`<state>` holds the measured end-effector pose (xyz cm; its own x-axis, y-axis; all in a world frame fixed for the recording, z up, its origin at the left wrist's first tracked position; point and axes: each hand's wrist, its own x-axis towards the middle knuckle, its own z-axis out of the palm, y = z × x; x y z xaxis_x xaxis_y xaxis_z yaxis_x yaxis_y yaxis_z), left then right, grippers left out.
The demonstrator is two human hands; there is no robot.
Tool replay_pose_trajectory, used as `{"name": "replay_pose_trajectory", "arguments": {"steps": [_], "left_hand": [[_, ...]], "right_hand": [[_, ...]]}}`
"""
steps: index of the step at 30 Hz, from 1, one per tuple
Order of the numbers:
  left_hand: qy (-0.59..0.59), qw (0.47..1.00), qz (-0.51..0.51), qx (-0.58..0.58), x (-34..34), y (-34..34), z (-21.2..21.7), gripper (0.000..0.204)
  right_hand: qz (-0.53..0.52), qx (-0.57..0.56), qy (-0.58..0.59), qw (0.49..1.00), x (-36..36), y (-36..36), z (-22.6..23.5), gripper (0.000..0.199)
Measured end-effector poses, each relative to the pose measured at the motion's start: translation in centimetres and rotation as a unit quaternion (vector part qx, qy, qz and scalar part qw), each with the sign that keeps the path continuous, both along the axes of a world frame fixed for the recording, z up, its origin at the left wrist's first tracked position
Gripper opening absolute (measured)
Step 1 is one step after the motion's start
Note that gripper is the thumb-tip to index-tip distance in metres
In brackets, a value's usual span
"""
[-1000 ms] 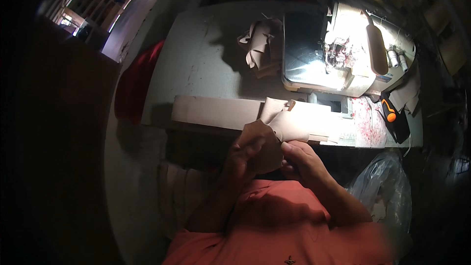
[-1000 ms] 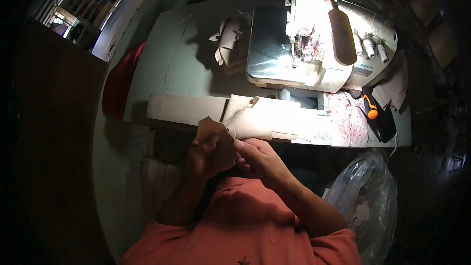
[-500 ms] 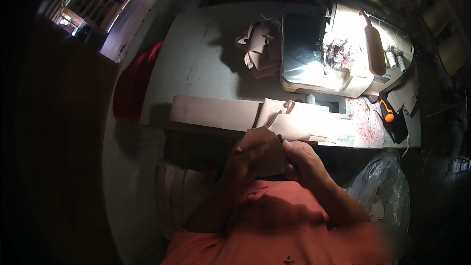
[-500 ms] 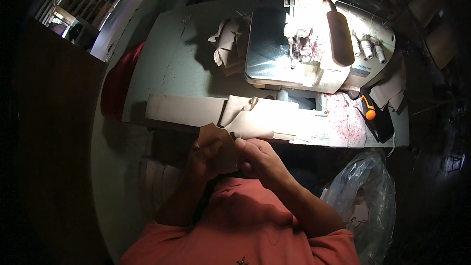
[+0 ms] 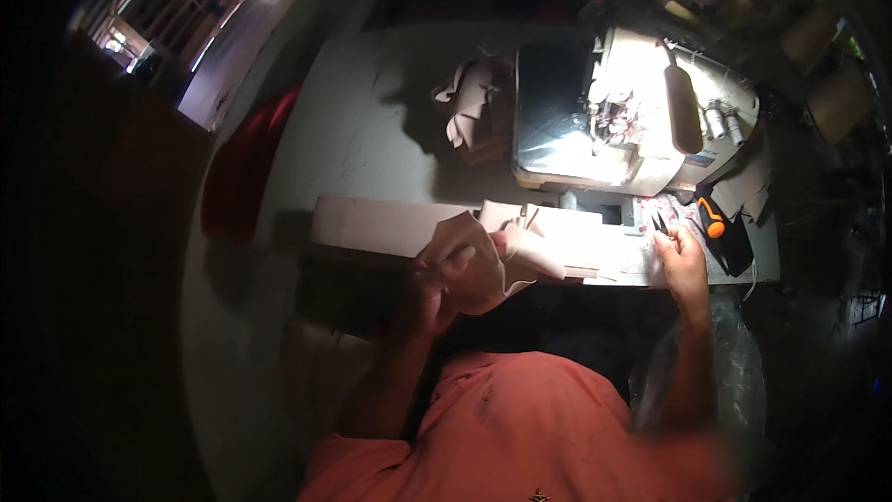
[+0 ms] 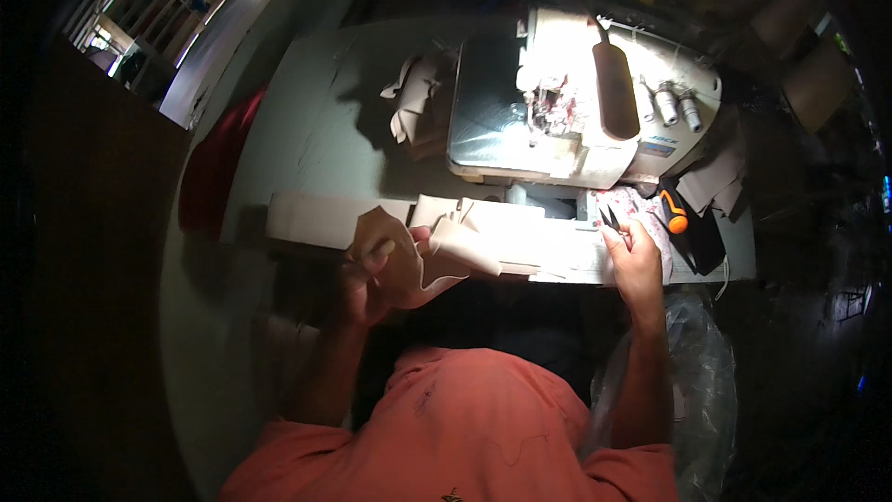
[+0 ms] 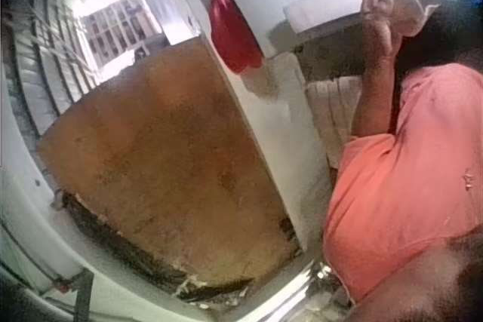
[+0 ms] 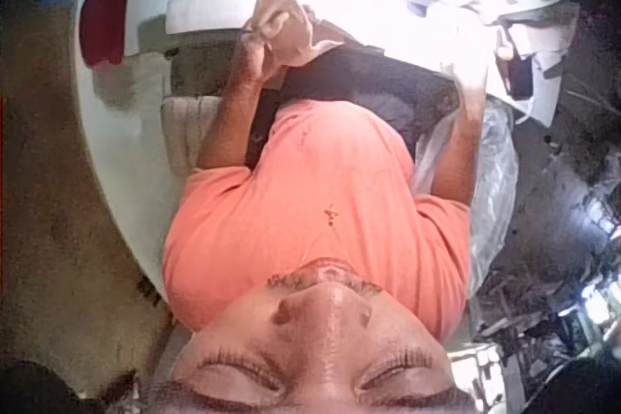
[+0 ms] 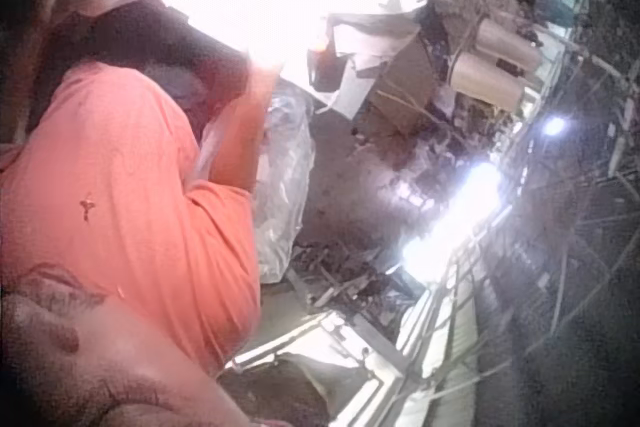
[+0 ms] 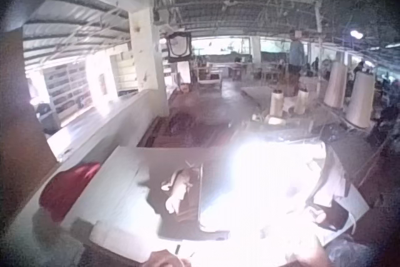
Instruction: The person repeatedly folds a long strip of light-colored fabric by hand on a worktable. They align the edges, fold the strip in half, and smooth it out, repeating this process multiple times. A sewing machine and other tools are visible on the table.
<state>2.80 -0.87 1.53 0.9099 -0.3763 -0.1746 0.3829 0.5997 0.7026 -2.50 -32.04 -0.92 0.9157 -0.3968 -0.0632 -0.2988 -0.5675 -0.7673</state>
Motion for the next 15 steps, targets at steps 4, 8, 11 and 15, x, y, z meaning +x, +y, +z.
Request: {"name": "replay_pose_trajectory", "arguments": {"steps": [4,8,11,15], "left_hand": [[-0.054,0.993,-0.005,0.105,1.9,1.4,1.0,0.033],[-0.081,0.985,0.005,0.154,2.8,1.7,3.2,0.034],[-0.102,0.979,-0.011,0.178,3.5,2.5,2.9,0.033],[-0.222,0.936,0.104,0.253,5.2,5.1,3.2,0.034]], "right_hand": [[0.030,-0.380,-0.133,0.915,-0.1,-0.3,0.8,0.026],[0.123,-0.026,-0.122,0.985,2.1,4.5,2.5,0.031],[0.254,-0.007,-0.177,0.951,4.7,11.0,3.9,0.031],[0.330,-0.036,-0.059,0.941,6.7,12.8,4.4,0.022]]}}
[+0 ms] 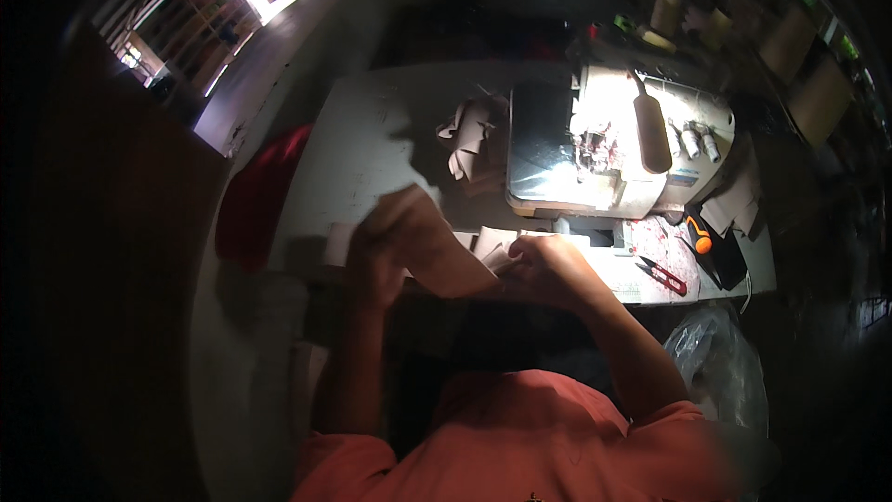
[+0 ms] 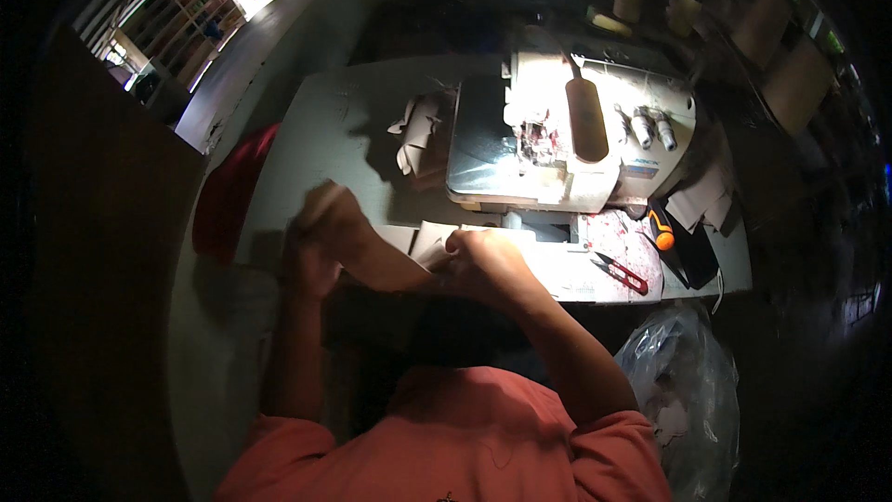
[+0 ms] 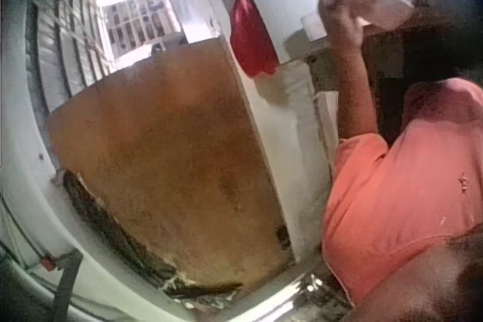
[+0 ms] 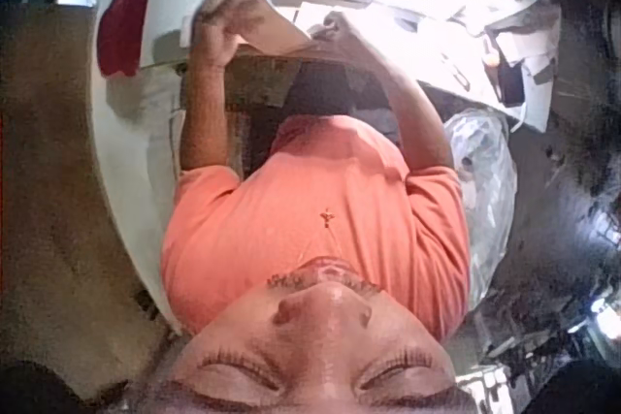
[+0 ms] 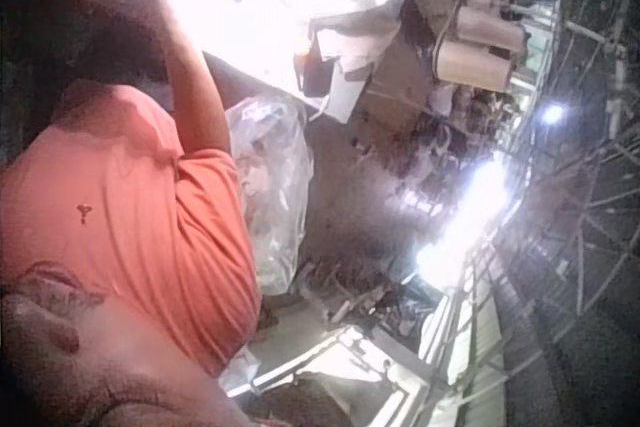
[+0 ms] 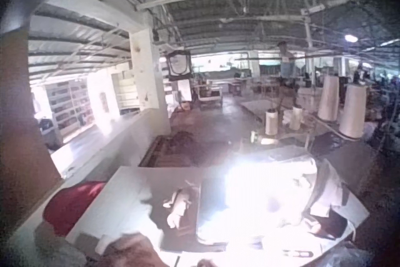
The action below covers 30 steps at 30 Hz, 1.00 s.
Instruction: The person repeatedly folds a long strip of light-colored fabric by hand on a worktable. They align the edges, fold the strip in half, and smooth it out, repeating this process multiple times. A sewing machine and other tools are visible on the table.
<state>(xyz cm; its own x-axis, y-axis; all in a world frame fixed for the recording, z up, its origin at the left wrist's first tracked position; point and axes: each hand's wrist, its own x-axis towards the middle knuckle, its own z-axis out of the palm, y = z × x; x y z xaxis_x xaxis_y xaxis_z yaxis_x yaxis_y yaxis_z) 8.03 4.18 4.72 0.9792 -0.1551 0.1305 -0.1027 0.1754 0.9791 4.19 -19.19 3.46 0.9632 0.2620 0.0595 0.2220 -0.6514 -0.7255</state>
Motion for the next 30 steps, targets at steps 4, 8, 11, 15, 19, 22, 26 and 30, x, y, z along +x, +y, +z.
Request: {"name": "replay_pose_trajectory", "arguments": {"steps": [4,8,11,15,19,22,26,30], "left_hand": [[0.026,0.980,0.127,-0.148,2.3,3.7,1.6,0.040],[0.005,0.977,0.204,-0.067,4.9,8.0,0.3,0.044],[-0.105,0.915,0.347,0.175,4.8,7.8,0.1,0.045],[-0.089,0.977,0.056,0.188,-1.4,1.0,1.7,0.048],[-0.162,0.957,-0.232,0.065,-2.0,-7.1,4.0,0.045],[-0.043,0.967,-0.247,0.040,-1.8,-7.5,4.8,0.025],[0.020,0.948,-0.316,0.021,-2.5,-8.5,6.0,0.031],[-0.015,0.943,-0.311,0.118,-3.0,-9.5,6.7,0.033]], "right_hand": [[-0.094,0.210,-0.035,0.972,-1.1,-2.7,2.4,0.007],[-0.153,0.262,-0.061,0.951,-3.4,-4.4,7.4,0.020],[-0.157,0.358,-0.122,0.912,-3.6,-4.4,7.7,0.040],[-0.082,0.444,-0.079,0.889,-3.2,-2.1,8.0,0.065],[-0.006,0.434,-0.076,0.898,-3.7,-0.3,8.0,0.067],[0.012,0.473,-0.071,0.878,-4.5,-0.7,7.7,0.075],[0.055,0.665,0.090,0.739,-4.9,-2.3,7.3,0.070],[-0.013,0.440,0.091,0.893,-5.4,-4.4,7.3,0.037]]}}
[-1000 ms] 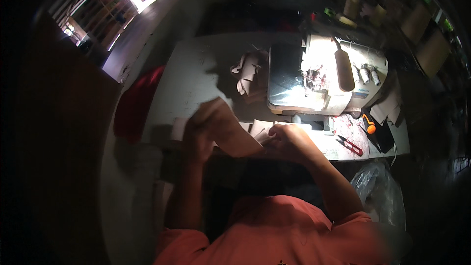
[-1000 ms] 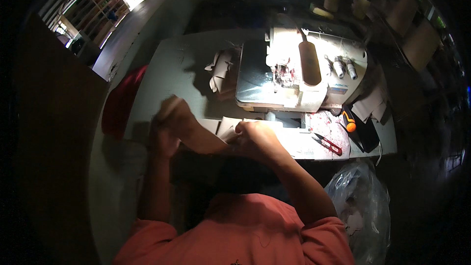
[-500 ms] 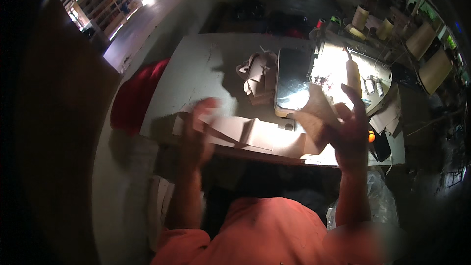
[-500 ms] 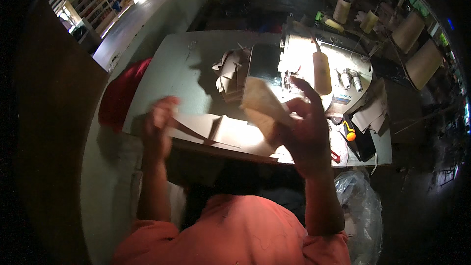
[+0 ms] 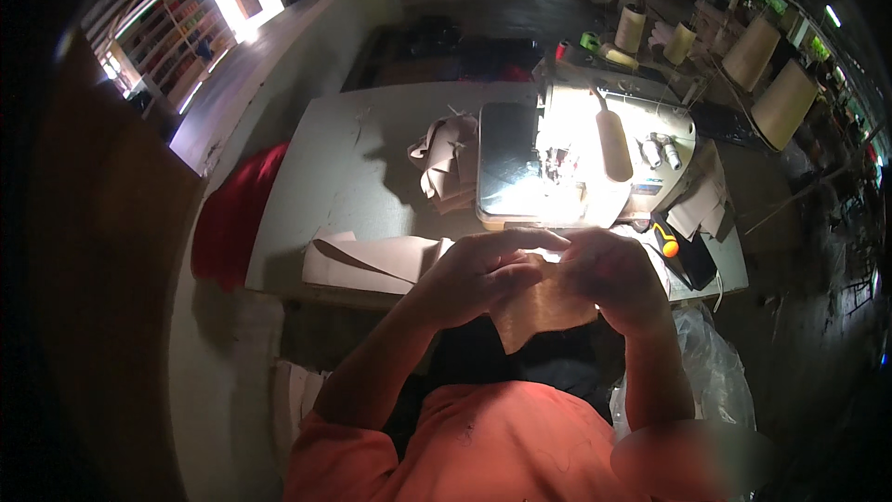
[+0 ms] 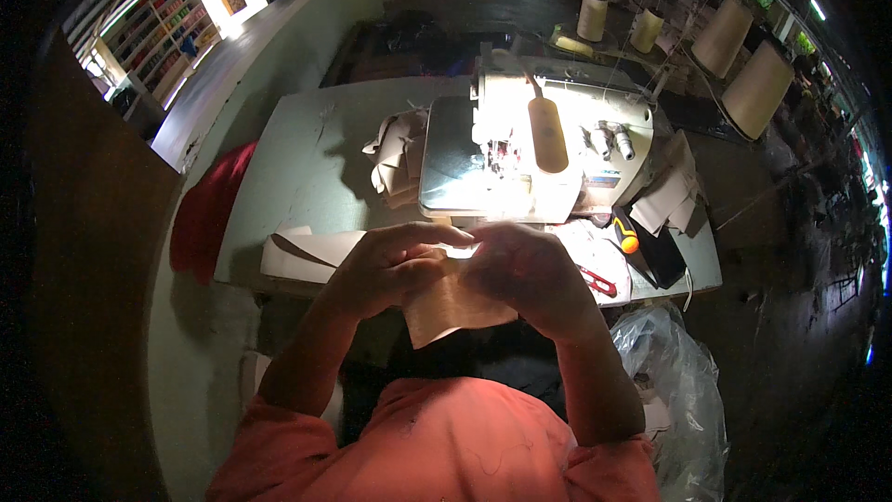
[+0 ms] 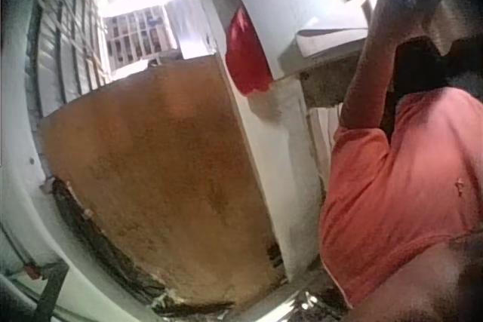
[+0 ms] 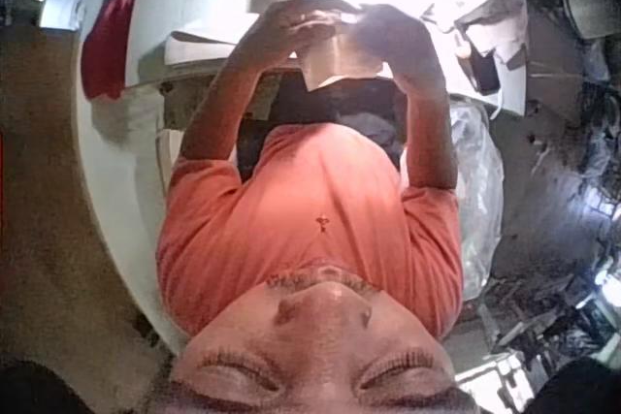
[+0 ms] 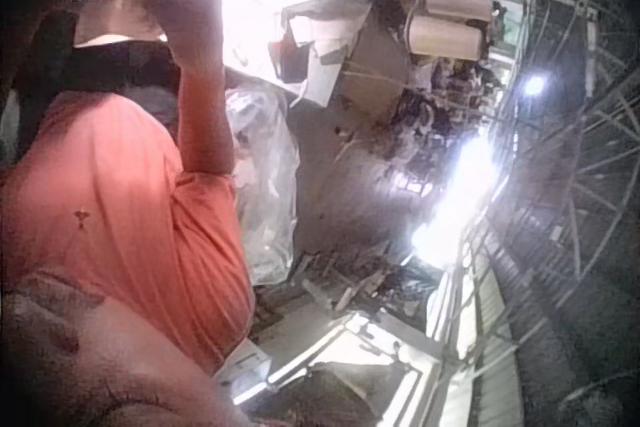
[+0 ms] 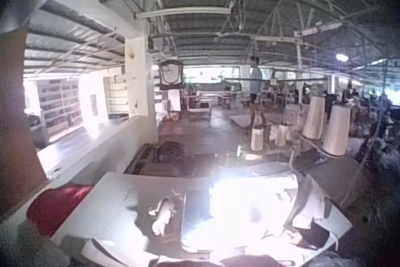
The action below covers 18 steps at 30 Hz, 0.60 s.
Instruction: The person repeatedly folds a long strip of light-colored fabric by hand on a worktable. They align the edges, fold the strip in half, and smooth it out, repeating this process multiple times. A sewing machine and other tools are visible on the table.
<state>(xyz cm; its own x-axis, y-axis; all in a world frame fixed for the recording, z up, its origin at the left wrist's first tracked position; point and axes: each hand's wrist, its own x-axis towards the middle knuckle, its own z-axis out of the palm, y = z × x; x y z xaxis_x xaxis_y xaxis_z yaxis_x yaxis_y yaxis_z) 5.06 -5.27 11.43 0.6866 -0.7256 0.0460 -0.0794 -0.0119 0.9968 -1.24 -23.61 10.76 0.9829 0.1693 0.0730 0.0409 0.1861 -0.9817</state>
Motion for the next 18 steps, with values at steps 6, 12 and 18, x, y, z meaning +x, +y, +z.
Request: {"name": "replay_pose_trajectory", "arguments": {"steps": [6,12,18], "left_hand": [[-0.110,0.988,0.022,-0.110,-5.3,-1.0,-2.1,0.034],[0.326,0.801,-0.032,-0.501,-4.7,-4.0,-4.9,0.095],[0.203,0.778,0.172,-0.569,-0.8,0.1,-3.1,0.051]], "right_hand": [[-0.125,-0.229,-0.076,0.962,0.0,1.0,6.2,0.014],[-0.142,-0.197,-0.172,0.955,-2.8,1.2,10.2,0.015],[-0.244,0.036,-0.156,0.957,-5.9,-3.0,3.7,0.022]]}}
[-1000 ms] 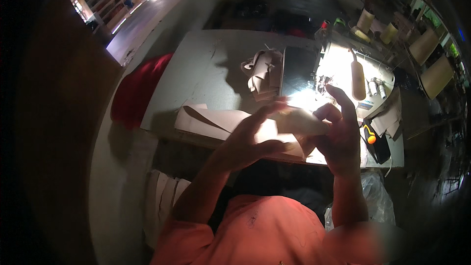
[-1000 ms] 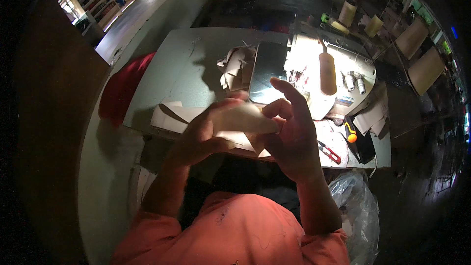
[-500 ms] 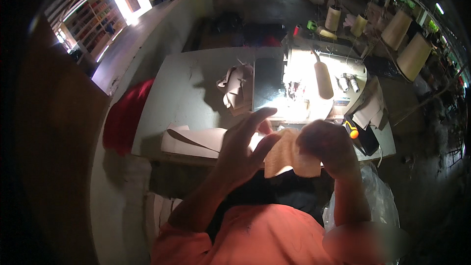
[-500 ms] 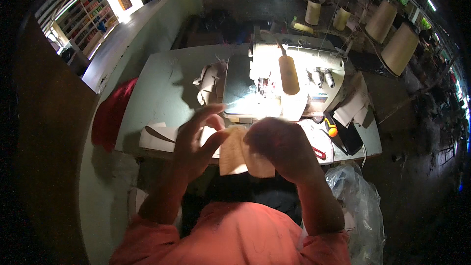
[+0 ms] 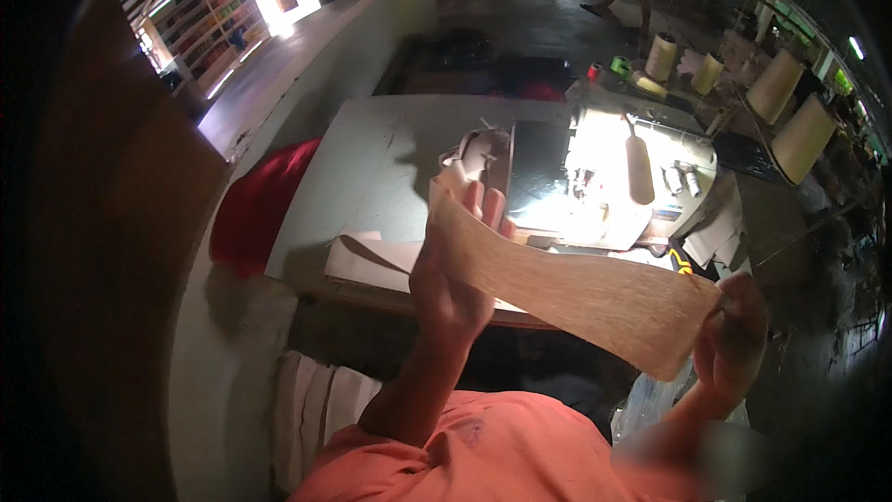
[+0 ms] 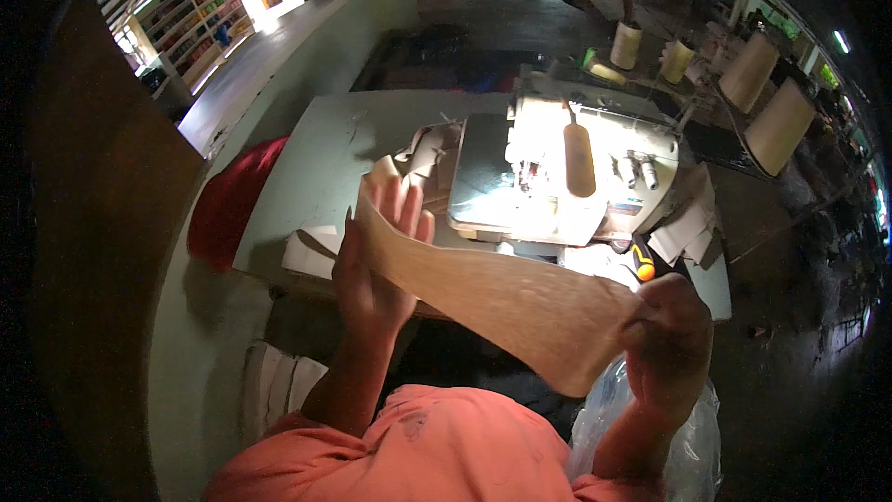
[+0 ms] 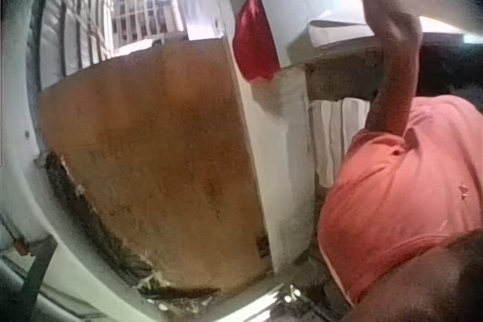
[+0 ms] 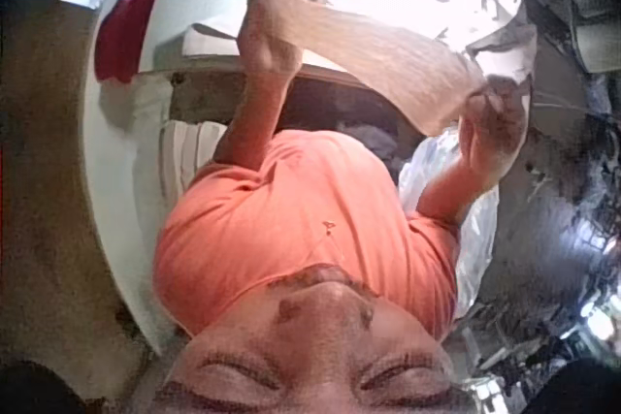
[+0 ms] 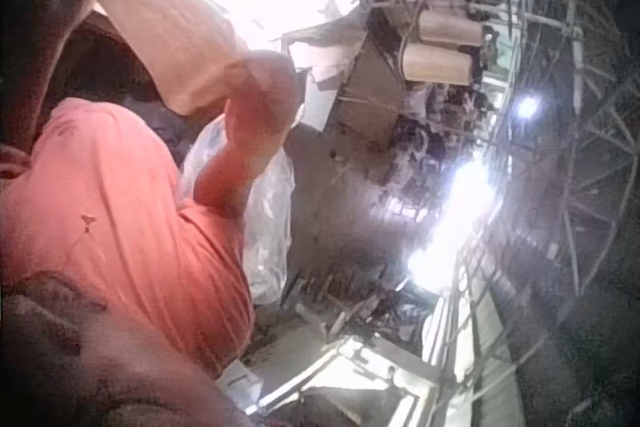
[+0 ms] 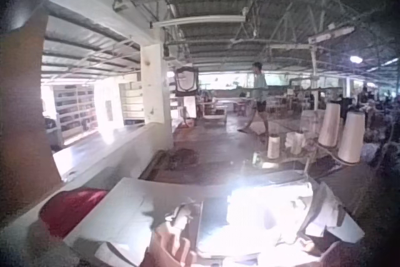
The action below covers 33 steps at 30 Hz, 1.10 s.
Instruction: The person repeatedly folds a long strip of light-colored fabric by hand on a worktable. They align the edges, fold the strip in half, and smooth it out, repeating this process multiple times. A sewing machine and other tools are visible on the table.
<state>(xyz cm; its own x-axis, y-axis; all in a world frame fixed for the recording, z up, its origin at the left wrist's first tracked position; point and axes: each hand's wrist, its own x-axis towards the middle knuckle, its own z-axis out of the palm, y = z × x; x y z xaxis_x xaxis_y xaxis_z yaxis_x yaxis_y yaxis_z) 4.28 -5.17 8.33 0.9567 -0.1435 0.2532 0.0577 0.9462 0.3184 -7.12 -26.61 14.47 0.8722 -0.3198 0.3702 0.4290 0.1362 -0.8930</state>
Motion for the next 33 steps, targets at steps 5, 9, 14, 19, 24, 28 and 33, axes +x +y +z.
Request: {"name": "replay_pose_trajectory", "arguments": {"steps": [5,9,14,19,24,28,33], "left_hand": [[0.076,0.985,0.153,-0.004,3.5,5.9,-2.0,0.044],[0.084,0.975,0.205,0.034,4.8,9.0,-4.1,0.046],[0.015,0.931,0.273,0.242,4.2,6.4,-2.2,0.051],[-0.387,0.576,0.184,0.696,-0.2,-1.5,-3.0,0.059],[-0.406,0.648,0.078,0.640,-1.7,-2.6,-3.0,0.074],[-0.259,0.789,-0.065,0.553,0.8,-1.4,-3.2,0.074],[-0.244,0.701,-0.176,0.646,2.8,-1.2,-0.9,0.036]], "right_hand": [[-0.002,0.064,0.186,0.980,0.2,-1.9,-5.2,0.014],[0.020,0.095,0.259,0.961,1.2,-2.2,-10.1,0.008],[0.050,-0.075,0.290,0.953,3.4,-0.8,-11.4,0.013],[0.189,0.146,0.253,0.937,7.2,5.2,-8.0,0.019],[0.245,0.131,0.206,0.938,6.4,4.7,-9.5,0.020],[0.240,0.042,0.183,0.952,6.1,4.5,-9.0,0.014],[0.226,-0.073,0.185,0.954,6.4,3.7,-8.8,0.018]]}}
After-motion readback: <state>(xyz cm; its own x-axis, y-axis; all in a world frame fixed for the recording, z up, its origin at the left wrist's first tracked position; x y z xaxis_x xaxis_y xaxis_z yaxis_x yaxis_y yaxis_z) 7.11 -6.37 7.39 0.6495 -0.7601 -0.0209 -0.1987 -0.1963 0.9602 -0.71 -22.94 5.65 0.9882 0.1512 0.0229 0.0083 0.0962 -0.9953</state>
